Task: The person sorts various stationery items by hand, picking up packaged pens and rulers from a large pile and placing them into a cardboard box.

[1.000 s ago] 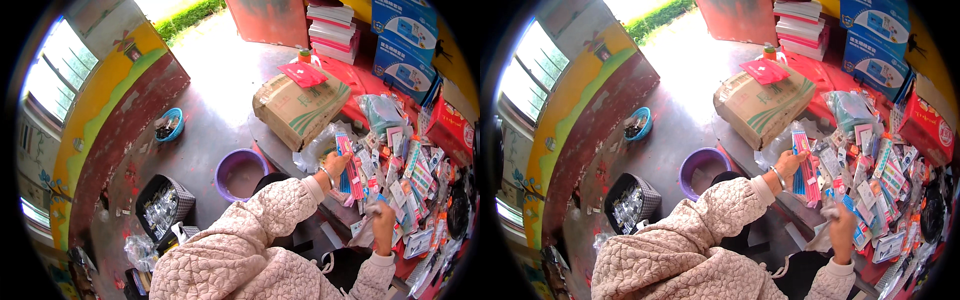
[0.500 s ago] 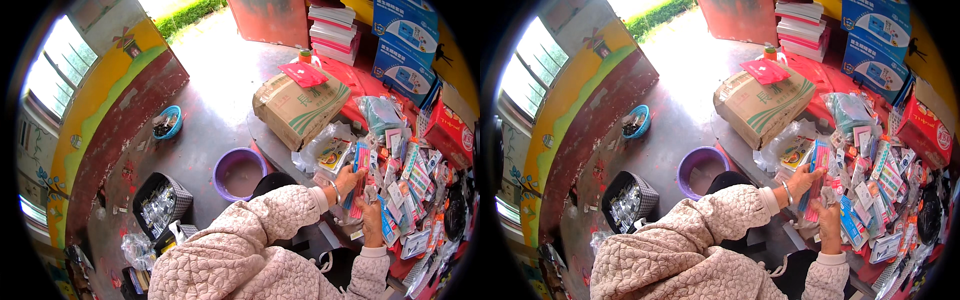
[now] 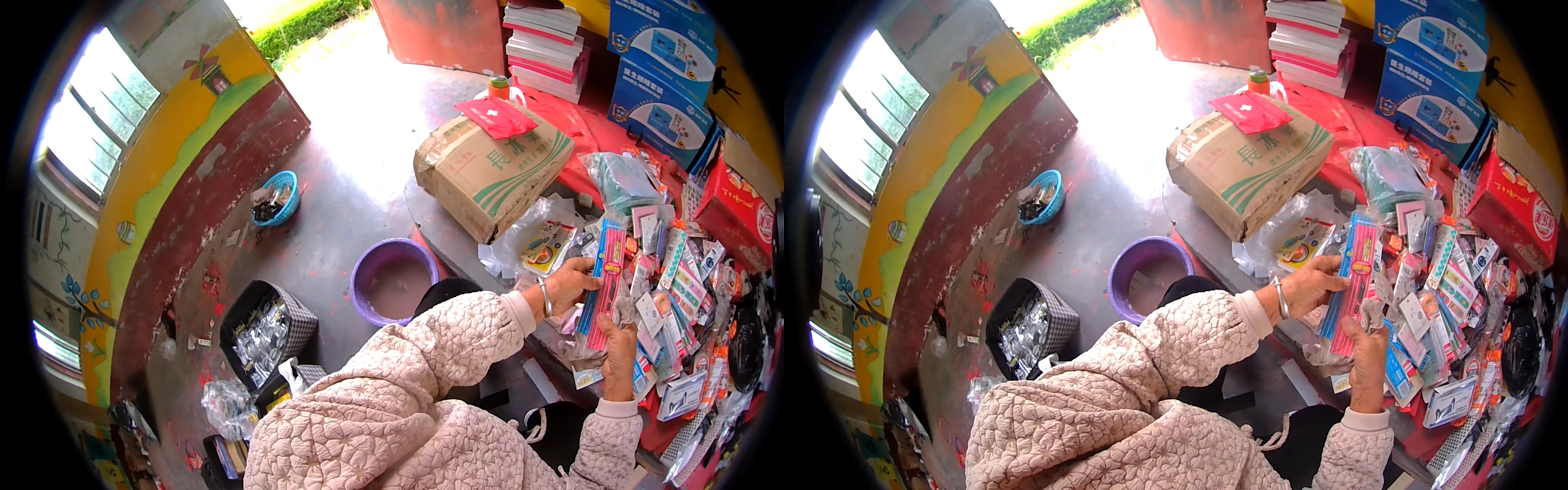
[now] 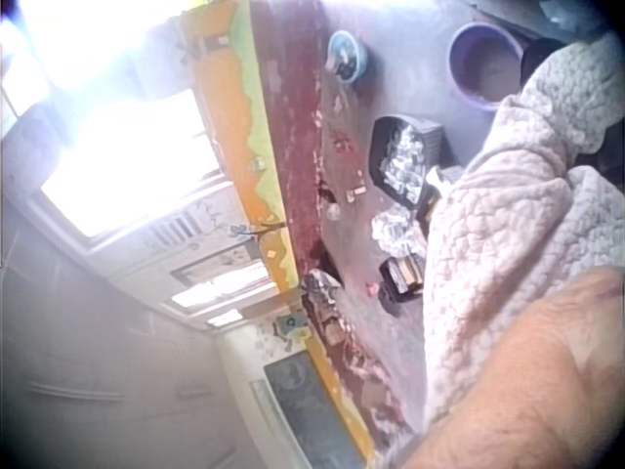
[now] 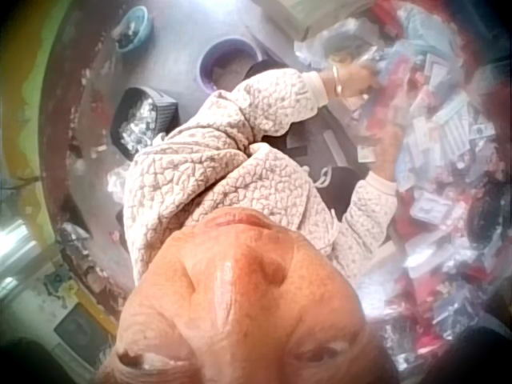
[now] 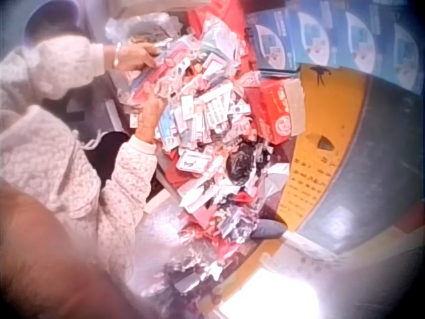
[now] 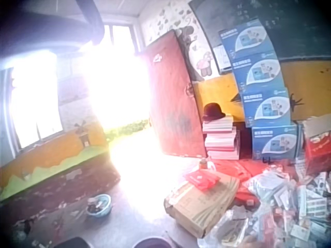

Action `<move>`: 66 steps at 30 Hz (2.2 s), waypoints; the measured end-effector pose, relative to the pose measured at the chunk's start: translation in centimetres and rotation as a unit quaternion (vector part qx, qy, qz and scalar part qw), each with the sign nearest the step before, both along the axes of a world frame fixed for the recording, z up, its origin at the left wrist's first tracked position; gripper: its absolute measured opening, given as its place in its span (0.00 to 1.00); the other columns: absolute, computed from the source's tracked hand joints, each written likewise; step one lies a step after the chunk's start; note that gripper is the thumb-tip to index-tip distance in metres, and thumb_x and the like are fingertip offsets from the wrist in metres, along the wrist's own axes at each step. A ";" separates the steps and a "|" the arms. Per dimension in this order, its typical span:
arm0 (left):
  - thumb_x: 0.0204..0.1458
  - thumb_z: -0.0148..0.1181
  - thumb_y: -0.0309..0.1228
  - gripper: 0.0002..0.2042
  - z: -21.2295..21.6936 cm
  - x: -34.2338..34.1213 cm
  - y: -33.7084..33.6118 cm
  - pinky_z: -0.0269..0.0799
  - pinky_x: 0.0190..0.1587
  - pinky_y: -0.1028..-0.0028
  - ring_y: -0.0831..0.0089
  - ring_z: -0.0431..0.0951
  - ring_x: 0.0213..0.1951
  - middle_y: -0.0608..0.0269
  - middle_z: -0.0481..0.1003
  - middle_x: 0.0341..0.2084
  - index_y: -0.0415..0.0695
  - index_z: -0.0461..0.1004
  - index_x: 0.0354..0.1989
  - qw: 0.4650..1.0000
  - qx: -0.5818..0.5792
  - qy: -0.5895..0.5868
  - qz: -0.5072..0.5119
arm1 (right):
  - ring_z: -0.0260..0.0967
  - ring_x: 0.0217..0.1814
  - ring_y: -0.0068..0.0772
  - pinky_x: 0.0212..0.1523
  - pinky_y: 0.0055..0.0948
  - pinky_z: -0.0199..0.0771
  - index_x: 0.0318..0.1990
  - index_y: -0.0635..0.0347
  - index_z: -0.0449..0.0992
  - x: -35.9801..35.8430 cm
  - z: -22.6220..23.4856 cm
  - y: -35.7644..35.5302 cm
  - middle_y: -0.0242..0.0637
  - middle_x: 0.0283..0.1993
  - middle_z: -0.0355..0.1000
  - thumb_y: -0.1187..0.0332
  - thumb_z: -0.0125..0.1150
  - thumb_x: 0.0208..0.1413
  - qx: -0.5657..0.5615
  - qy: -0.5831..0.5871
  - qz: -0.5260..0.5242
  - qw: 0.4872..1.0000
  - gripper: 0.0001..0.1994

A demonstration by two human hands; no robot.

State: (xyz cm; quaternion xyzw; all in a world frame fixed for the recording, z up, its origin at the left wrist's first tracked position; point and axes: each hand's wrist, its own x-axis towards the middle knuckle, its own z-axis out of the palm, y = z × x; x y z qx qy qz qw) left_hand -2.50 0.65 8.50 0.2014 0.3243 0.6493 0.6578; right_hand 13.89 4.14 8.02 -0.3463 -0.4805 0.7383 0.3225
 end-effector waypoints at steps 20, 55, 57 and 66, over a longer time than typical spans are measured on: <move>0.51 0.52 0.23 0.10 -0.1 -0.4 0.4 0.72 0.44 0.71 0.68 0.75 0.39 0.52 0.73 0.37 0.36 0.66 0.41 0.996 -0.011 0.018 0.083 | 0.69 0.34 0.20 0.36 0.23 0.71 0.40 0.62 0.72 0.9 1.6 1.1 0.32 0.36 0.72 0.77 0.60 0.46 0.035 0.041 -0.137 0.989 0.12; 0.55 0.46 0.38 0.19 -0.2 -0.2 0.6 0.66 0.27 0.79 0.75 0.64 0.31 0.61 0.65 0.32 0.44 0.61 0.54 0.967 0.040 -0.240 -0.081 | 0.68 0.37 0.21 0.39 0.22 0.69 0.40 0.62 0.73 3.3 4.1 2.8 0.30 0.38 0.72 0.71 0.59 0.50 0.068 0.117 -0.260 0.956 0.10; 0.56 0.45 0.38 0.19 0.1 0.4 0.6 0.72 0.33 0.74 0.72 0.69 0.35 0.59 0.68 0.38 0.47 0.60 0.55 0.982 0.003 -0.180 -0.057 | 0.68 0.37 0.20 0.39 0.21 0.68 0.40 0.61 0.73 2.7 4.1 2.2 0.30 0.37 0.72 0.72 0.57 0.50 0.142 0.123 -0.258 0.948 0.09; 0.57 0.40 0.39 0.19 -0.9 0.8 0.7 0.60 0.55 0.68 0.67 0.64 0.54 0.60 0.65 0.52 0.43 0.61 0.53 0.990 0.050 -0.129 -0.009 | 0.59 0.59 0.45 0.58 0.35 0.58 0.47 0.60 0.70 -2.2 1.3 -2.0 0.42 0.52 0.66 0.82 0.55 0.40 0.538 -0.146 -0.008 0.830 0.22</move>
